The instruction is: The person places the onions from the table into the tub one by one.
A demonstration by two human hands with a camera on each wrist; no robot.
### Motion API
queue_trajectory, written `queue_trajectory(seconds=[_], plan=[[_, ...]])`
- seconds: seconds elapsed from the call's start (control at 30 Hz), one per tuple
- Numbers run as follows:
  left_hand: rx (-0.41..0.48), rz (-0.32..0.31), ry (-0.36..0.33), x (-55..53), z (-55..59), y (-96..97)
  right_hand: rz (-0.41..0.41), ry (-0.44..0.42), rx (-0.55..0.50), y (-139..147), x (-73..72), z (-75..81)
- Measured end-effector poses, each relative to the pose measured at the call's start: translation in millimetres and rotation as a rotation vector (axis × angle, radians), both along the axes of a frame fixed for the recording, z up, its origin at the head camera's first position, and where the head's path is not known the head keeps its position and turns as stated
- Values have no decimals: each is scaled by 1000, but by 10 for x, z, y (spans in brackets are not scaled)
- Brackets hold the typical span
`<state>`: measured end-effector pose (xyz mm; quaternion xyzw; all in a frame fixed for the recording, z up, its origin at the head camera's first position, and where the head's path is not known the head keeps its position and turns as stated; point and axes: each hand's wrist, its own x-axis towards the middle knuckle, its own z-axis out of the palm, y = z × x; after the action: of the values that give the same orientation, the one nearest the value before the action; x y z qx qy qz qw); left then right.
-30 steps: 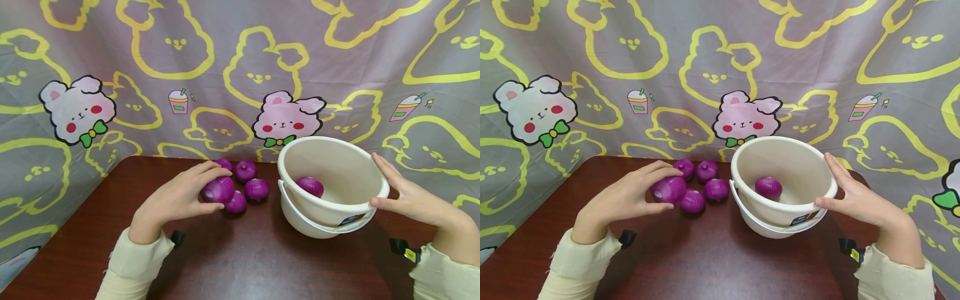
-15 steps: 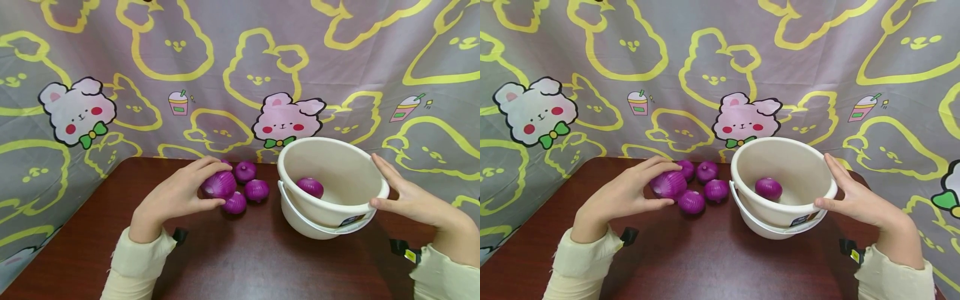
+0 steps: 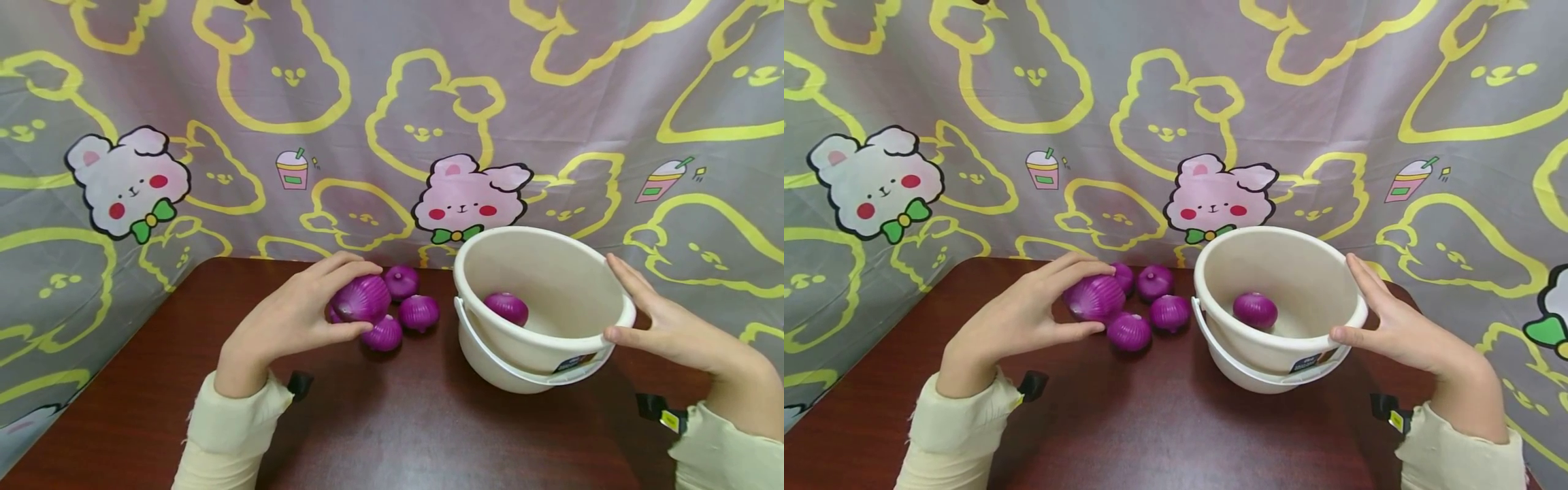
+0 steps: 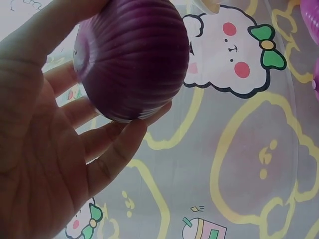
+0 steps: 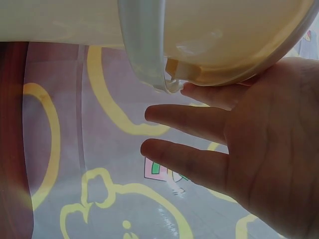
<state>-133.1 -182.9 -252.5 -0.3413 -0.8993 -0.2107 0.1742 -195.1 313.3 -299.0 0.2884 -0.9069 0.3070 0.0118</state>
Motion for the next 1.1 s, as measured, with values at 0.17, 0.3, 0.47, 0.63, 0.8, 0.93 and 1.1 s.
queue_trajectory(seconds=[0.17, 0.3, 0.47, 0.63, 0.8, 0.93, 1.1], plan=[[8, -1, 0, 1, 12, 20, 0, 7, 7, -4, 5, 11], [8, -1, 2, -3, 23, 40, -1, 5, 10, -10, 7, 27], [1, -13, 21, -5, 43, 72, 2, 2, 5, -11, -5, 35], [6, -21, 28, -15, 54, 98, 6, -7, 4, -3, -18, 32], [22, -11, 36, -21, 60, 129, 1, -9, 6, 3, -27, 14], [29, -30, 38, -39, 69, 170, -4, -17, 6, 12, -31, 2], [34, -61, 27, -66, 65, 223, -4, -25, 1, 21, -37, 13]])
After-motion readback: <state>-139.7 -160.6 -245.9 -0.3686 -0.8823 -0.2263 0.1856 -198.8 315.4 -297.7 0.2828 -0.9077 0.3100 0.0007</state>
